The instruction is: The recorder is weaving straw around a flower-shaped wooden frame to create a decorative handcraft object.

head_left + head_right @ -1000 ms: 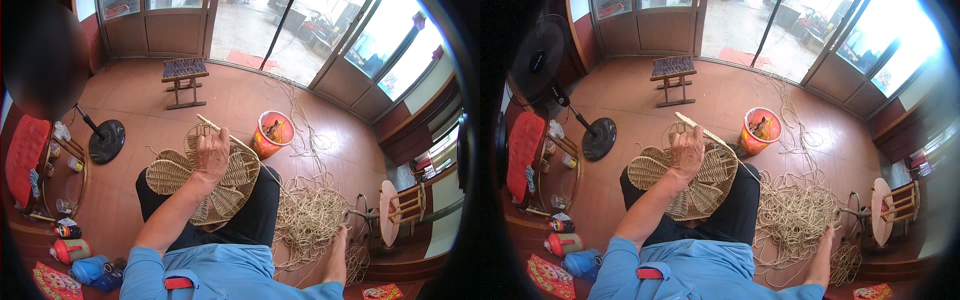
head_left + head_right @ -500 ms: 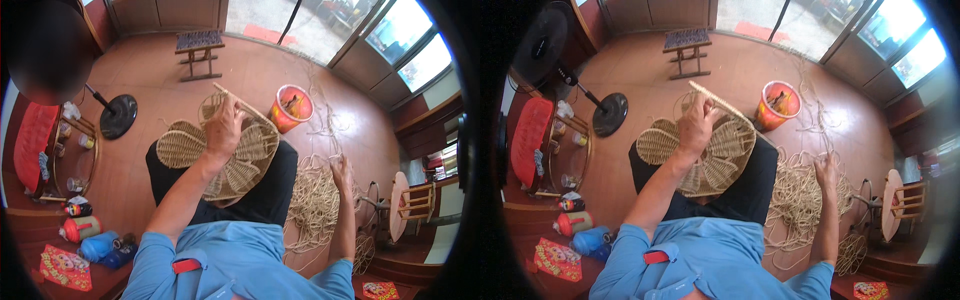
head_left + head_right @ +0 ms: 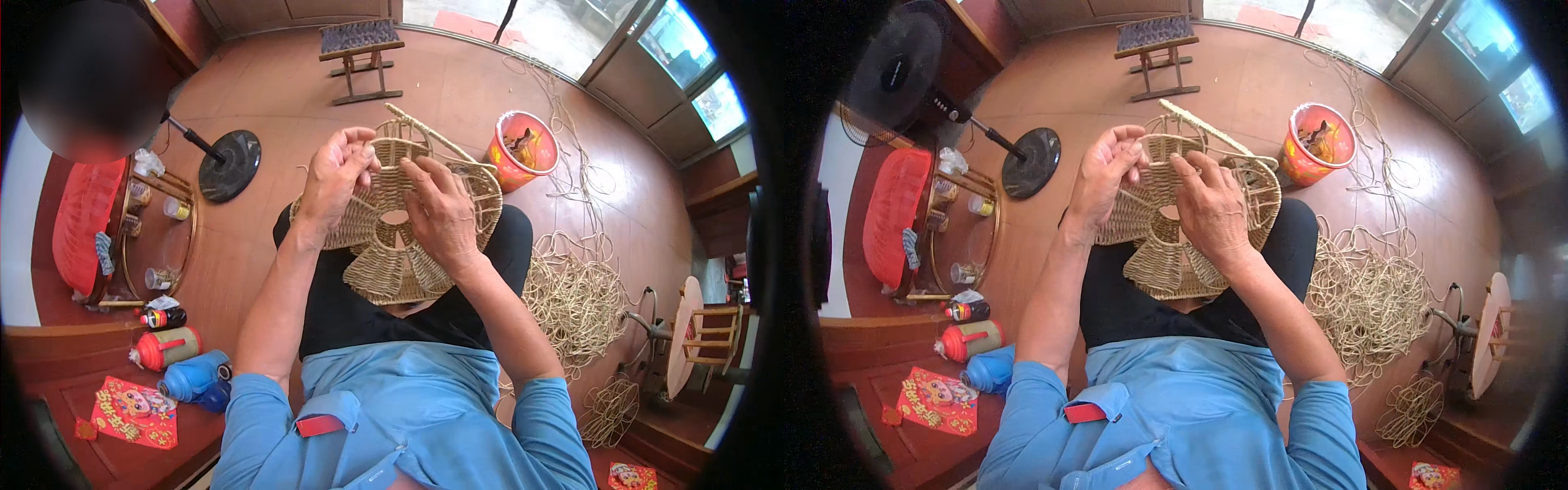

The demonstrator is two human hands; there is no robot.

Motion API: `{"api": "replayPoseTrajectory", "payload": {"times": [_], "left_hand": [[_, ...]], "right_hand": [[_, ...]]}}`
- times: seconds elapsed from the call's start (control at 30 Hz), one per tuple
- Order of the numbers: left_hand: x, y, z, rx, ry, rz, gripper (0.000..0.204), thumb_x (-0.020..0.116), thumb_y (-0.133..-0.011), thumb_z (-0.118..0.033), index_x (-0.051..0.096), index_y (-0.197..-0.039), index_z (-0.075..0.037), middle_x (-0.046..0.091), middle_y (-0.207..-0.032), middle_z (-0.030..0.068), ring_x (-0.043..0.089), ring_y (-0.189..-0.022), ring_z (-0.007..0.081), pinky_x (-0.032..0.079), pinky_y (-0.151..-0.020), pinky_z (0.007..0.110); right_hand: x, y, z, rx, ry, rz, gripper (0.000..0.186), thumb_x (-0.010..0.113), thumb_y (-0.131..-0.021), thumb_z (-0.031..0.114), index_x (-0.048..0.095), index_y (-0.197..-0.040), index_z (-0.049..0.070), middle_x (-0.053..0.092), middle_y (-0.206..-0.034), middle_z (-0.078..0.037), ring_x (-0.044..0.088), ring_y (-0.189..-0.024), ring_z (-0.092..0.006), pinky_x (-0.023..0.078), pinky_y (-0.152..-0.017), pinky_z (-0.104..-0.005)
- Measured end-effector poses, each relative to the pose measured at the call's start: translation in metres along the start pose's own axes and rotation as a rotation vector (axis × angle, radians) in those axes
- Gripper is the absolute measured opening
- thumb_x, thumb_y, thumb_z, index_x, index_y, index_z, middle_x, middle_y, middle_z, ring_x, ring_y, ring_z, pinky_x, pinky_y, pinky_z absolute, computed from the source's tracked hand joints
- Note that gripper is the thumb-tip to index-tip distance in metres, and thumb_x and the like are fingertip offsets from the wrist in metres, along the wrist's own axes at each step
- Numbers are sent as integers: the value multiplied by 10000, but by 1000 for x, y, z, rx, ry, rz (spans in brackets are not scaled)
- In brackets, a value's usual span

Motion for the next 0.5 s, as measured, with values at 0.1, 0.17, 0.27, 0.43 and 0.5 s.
{"api": "replayPoseTrajectory", "payload": {"times": [0.1,0.17,0.27,0.43,0.5], "left_hand": [[-9,-9,-10,8,-80,-2,274,640,-1091,-160,605,-1304,9,724,-994,40,668,-826,67,542,-729,212],[-2,-22,-18,11,-155,-19,225,623,-1095,-147,626,-1263,2,741,-1026,62,709,-918,97,577,-791,238],[16,-40,-21,148,-111,54,183,604,-1100,-129,637,-1214,10,736,-1055,69,716,-934,137,608,-852,298],[32,-41,-24,208,-418,68,136,617,-1084,-105,677,-1158,-8,737,-1047,44,726,-970,132,608,-865,306],[36,-35,-26,265,-486,-6,148,653,-1070,-141,682,-1130,-9,745,-1004,67,739,-899,150,614,-819,323]], "right_hand": [[9,6,5,-4,98,38,566,699,-909,97,600,-1466,99,606,-1331,-128,633,-1026,-346,526,-931,-457],[10,7,5,-33,124,46,622,721,-911,144,558,-1508,90,572,-1349,-134,621,-1039,-340,517,-933,-455],[11,3,12,-6,174,119,690,750,-905,195,513,-1540,65,543,-1382,-157,605,-1091,-344,507,-955,-462],[13,-3,13,25,167,162,726,776,-894,243,495,-1539,64,534,-1336,-176,598,-1118,-356,503,-954,-471],[13,-4,10,37,160,165,692,775,-897,242,513,-1515,74,534,-1321,-174,599,-1117,-356,502,-948,-473]]}}
Point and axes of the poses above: each hand's wrist, its own y-axis away from the middle knuckle, its own x-axis out of the palm, z = x × y, the point moved 2 cm from there along -y, towards the middle knuckle
